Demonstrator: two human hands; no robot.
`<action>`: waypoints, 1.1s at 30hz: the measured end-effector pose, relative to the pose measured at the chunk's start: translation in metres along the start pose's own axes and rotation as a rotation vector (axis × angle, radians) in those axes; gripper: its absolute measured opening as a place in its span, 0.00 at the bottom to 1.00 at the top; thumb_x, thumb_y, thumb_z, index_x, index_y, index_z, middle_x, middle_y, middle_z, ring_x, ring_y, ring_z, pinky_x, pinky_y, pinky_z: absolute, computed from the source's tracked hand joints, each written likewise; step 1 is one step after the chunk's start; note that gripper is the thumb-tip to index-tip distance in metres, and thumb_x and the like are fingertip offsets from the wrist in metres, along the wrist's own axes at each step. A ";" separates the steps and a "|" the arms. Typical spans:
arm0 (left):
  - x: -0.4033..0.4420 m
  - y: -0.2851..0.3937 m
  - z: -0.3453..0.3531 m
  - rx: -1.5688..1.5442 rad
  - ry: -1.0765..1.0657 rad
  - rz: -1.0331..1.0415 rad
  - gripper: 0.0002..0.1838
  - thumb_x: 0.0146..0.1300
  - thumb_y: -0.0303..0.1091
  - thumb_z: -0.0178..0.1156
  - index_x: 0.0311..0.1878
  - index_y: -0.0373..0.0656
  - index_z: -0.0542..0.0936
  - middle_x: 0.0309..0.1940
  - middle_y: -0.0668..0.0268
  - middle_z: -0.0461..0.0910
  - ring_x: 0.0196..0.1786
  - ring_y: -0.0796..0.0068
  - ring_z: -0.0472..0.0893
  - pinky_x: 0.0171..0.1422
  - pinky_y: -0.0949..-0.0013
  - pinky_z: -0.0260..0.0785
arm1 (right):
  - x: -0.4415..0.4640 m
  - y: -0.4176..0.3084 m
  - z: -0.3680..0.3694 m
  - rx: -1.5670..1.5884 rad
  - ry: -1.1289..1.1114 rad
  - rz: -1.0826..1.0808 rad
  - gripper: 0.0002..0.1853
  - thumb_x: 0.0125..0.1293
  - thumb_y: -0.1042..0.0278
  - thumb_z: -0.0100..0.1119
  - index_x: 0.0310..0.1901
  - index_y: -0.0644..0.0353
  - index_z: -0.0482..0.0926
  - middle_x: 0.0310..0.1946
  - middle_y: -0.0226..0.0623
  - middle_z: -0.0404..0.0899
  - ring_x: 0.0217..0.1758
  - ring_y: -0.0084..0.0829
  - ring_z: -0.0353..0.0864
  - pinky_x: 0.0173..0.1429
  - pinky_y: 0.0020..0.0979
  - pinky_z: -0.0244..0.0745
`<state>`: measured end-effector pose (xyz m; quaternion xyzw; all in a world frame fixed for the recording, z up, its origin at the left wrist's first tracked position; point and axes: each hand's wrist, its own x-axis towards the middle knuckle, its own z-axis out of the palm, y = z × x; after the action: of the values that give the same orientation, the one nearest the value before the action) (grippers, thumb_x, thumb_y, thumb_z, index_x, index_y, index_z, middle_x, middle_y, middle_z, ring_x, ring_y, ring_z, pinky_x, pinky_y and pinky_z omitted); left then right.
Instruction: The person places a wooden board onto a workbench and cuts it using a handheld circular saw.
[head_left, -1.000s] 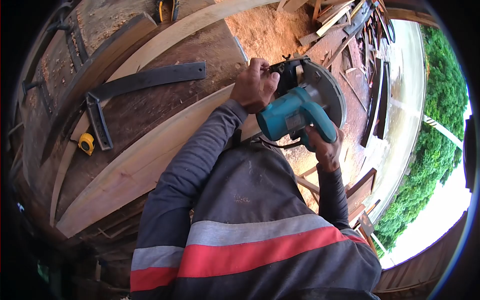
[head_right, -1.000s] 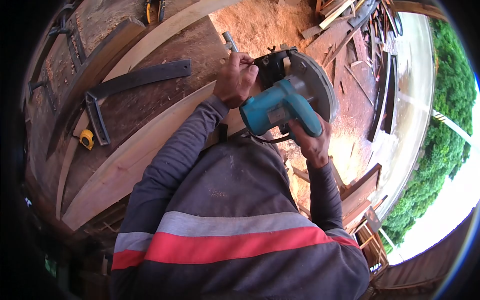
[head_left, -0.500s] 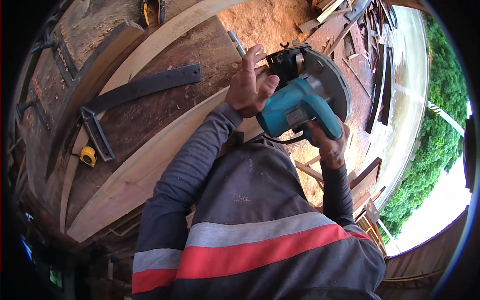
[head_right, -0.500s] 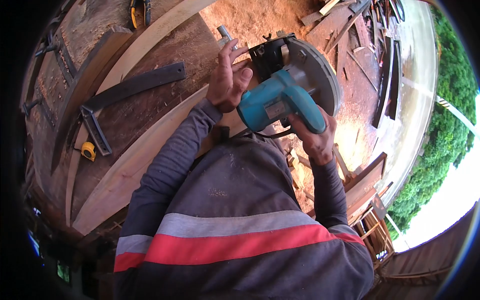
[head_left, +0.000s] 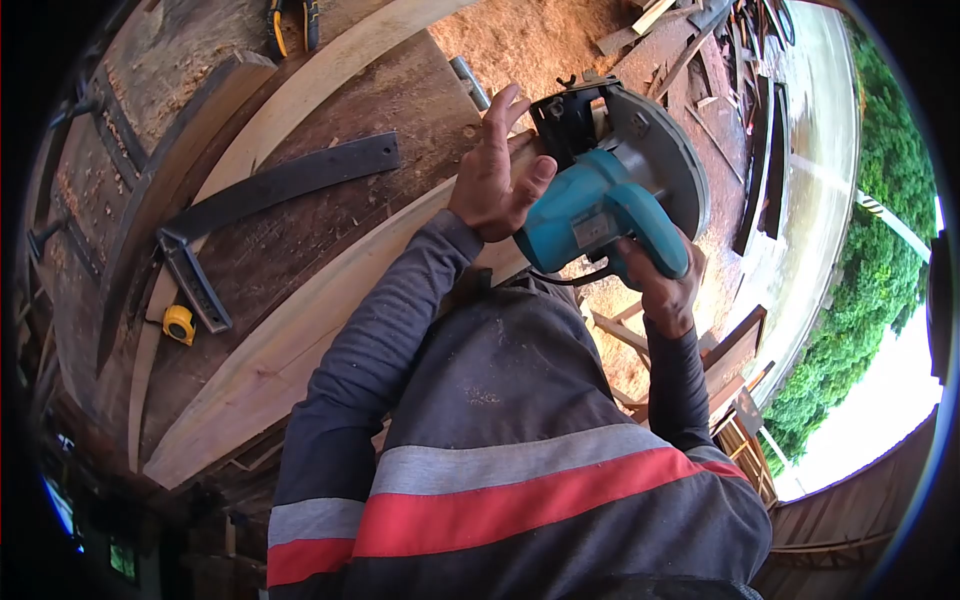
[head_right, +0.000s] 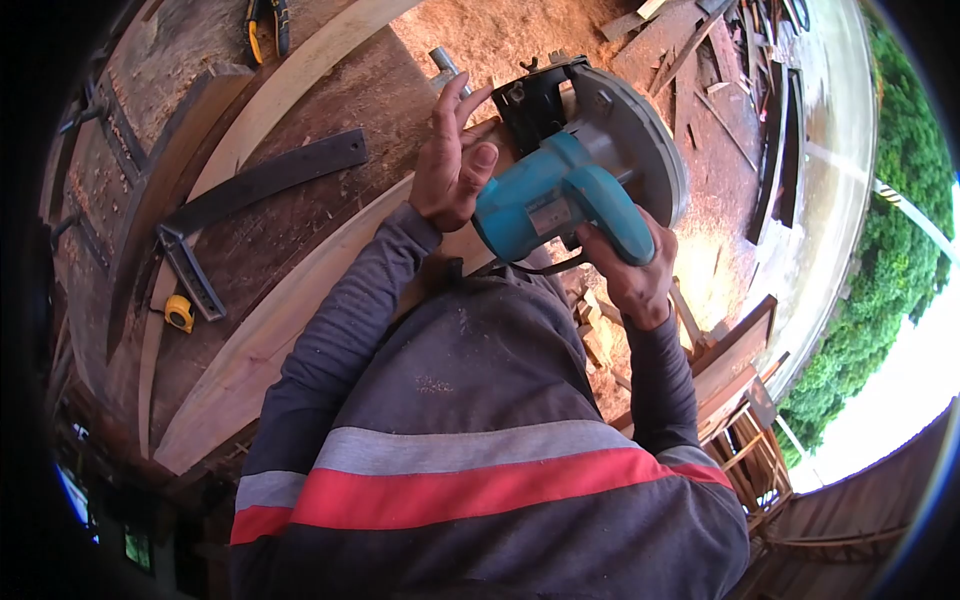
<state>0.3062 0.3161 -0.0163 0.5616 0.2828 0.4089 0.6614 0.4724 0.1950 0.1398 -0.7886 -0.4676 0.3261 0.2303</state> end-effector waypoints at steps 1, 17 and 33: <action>0.000 0.001 0.000 0.000 -0.002 0.001 0.51 0.69 0.61 0.54 0.77 0.35 0.42 0.69 0.29 0.60 0.71 0.39 0.68 0.72 0.49 0.68 | 0.000 0.001 0.000 0.001 0.002 0.000 0.12 0.57 0.73 0.70 0.43 0.65 0.84 0.35 0.41 0.81 0.32 0.38 0.84 0.35 0.35 0.78; 0.003 0.004 0.003 -0.071 -0.033 0.034 0.55 0.69 0.66 0.51 0.79 0.35 0.37 0.74 0.32 0.52 0.77 0.42 0.59 0.75 0.45 0.60 | 0.007 -0.001 0.001 0.133 0.035 0.022 0.15 0.56 0.72 0.72 0.45 0.66 0.84 0.33 0.41 0.84 0.32 0.31 0.85 0.36 0.31 0.79; -0.009 0.001 0.020 0.082 0.185 0.094 0.38 0.73 0.54 0.39 0.74 0.31 0.51 0.67 0.42 0.64 0.64 0.53 0.72 0.65 0.55 0.69 | 0.032 0.009 -0.003 0.239 0.110 -0.210 0.14 0.55 0.64 0.72 0.39 0.63 0.83 0.28 0.44 0.84 0.30 0.39 0.86 0.39 0.37 0.80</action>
<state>0.3179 0.2977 -0.0120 0.5608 0.3326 0.4774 0.5890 0.4913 0.2193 0.1259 -0.7189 -0.4922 0.3101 0.3806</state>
